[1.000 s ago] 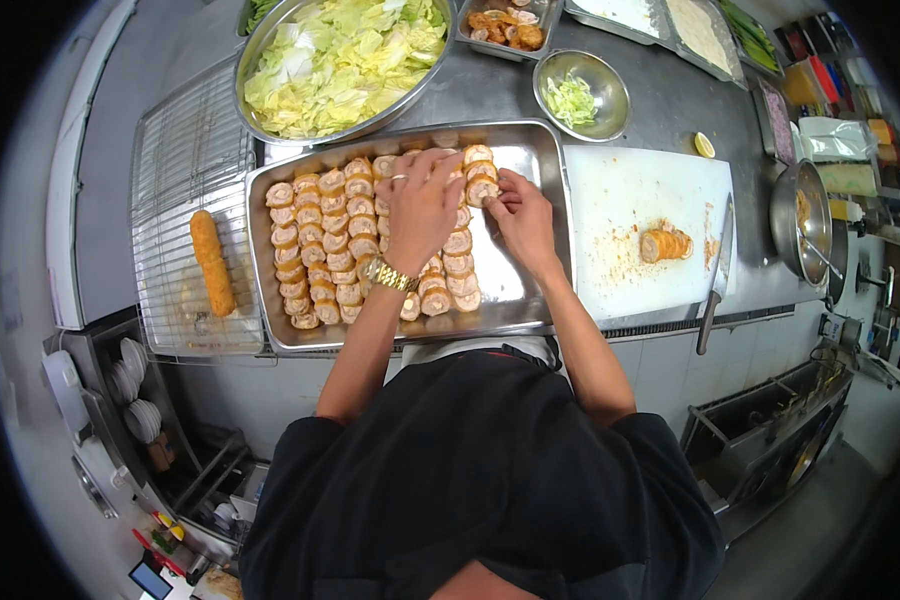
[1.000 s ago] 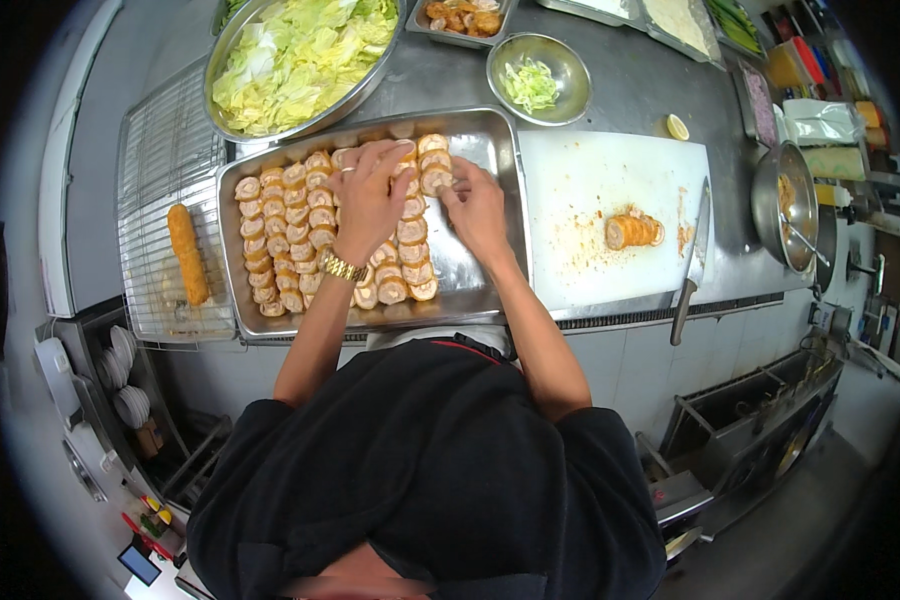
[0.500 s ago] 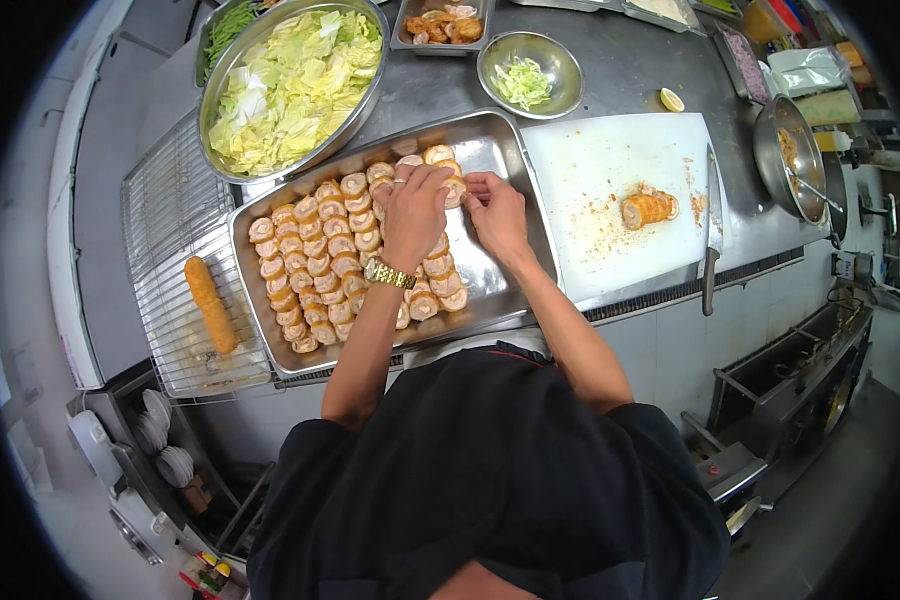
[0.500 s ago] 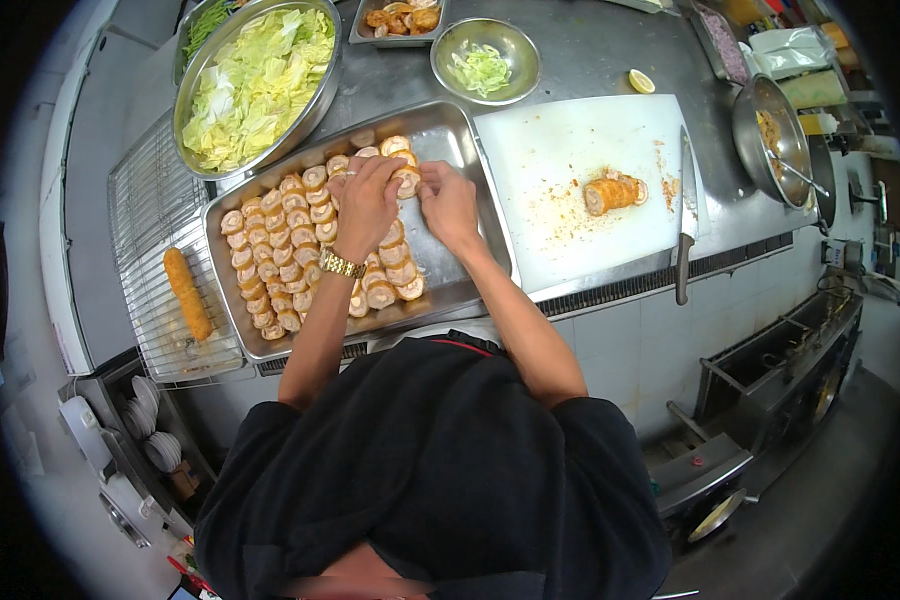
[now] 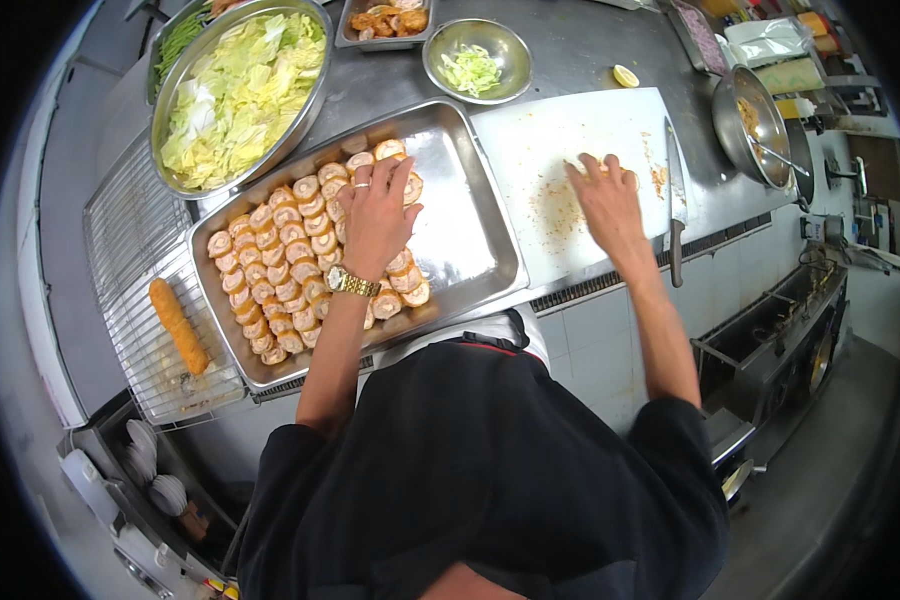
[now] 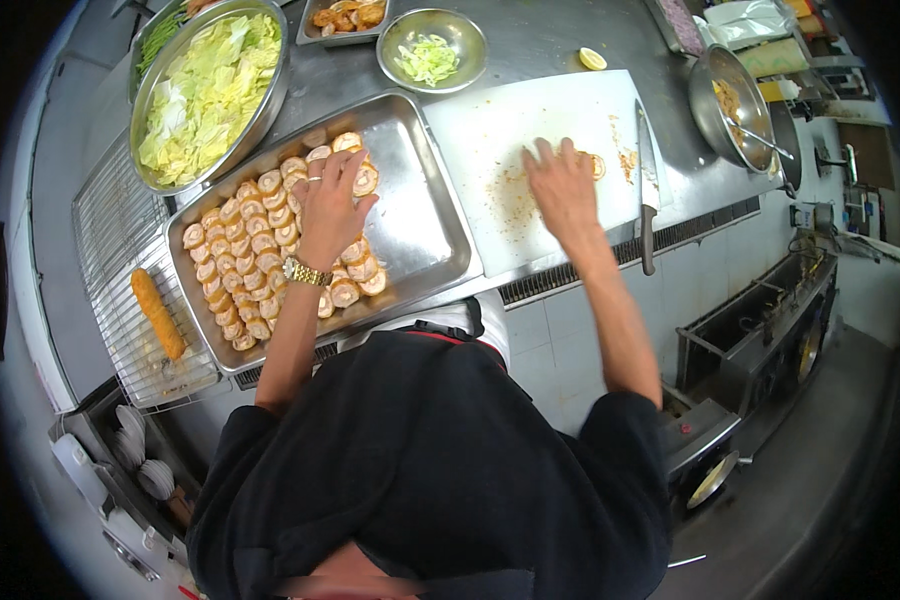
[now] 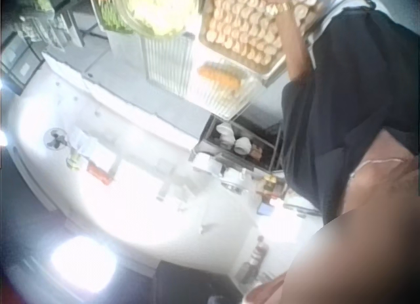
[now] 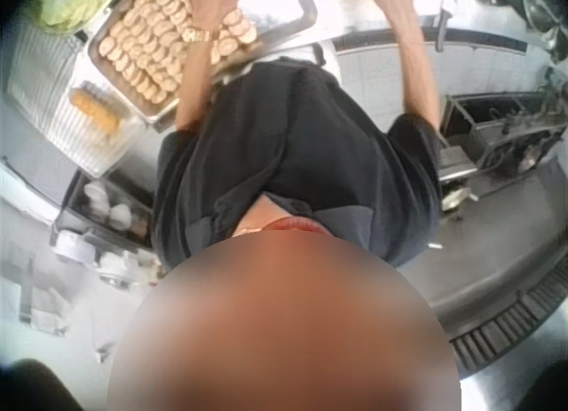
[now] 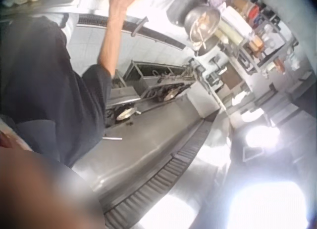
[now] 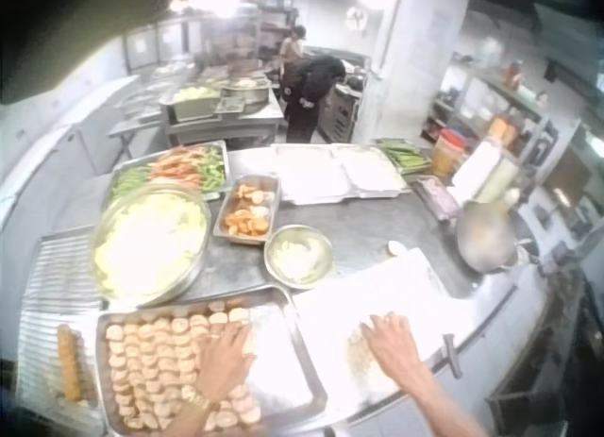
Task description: The person places pre-rolled sushi pieces onto a metal tray, then slices a cylindrical food item on a cutting board and arranges the slices on the tray. The person continues to organize the sushi rolls and slices in neat rows.
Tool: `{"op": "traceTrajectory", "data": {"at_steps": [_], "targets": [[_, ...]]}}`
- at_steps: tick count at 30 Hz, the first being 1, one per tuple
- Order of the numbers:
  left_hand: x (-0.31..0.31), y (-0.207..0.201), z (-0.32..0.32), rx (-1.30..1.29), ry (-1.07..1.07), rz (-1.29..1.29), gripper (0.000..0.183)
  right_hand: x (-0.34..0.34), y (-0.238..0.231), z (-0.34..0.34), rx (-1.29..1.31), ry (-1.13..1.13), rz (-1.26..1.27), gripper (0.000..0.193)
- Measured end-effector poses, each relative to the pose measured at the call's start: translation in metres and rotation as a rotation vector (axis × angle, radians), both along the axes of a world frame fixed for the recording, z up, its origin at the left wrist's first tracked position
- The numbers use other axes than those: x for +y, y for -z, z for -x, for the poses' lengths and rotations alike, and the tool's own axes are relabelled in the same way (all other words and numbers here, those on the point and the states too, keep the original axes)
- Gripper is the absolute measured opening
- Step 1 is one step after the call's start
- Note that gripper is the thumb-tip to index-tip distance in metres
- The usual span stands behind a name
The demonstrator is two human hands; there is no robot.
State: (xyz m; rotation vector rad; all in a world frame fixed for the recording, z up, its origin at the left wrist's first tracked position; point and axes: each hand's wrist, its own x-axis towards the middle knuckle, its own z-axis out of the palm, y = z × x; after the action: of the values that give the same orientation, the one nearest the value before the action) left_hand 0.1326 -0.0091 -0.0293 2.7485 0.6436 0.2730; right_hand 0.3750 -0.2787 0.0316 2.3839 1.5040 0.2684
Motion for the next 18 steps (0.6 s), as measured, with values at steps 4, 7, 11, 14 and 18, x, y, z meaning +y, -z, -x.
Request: {"op": "traceTrajectory", "data": {"at_steps": [4,7,11,14,18], "targets": [[0.001,-0.004,0.003,0.001,-0.053,-0.002,0.089,-0.017,0.016,-0.028,0.050,-0.074,0.155,0.025],[0.003,-0.006,0.012,-0.111,-0.185,0.015,0.082,-0.019,0.027,-0.037,0.060,-0.128,0.058,0.018],[0.009,-0.009,0.037,-0.207,-0.328,0.029,0.070,-0.012,0.032,-0.043,0.080,-0.099,0.167,0.018],[0.009,-0.014,0.065,-0.261,-0.399,-0.023,0.064,-0.005,0.017,-0.043,0.124,-0.076,0.148,0.019],[0.006,-0.020,0.105,-0.286,-0.522,-0.034,0.058,0.004,-0.024,-0.022,0.361,0.029,-0.178,0.040]]}}
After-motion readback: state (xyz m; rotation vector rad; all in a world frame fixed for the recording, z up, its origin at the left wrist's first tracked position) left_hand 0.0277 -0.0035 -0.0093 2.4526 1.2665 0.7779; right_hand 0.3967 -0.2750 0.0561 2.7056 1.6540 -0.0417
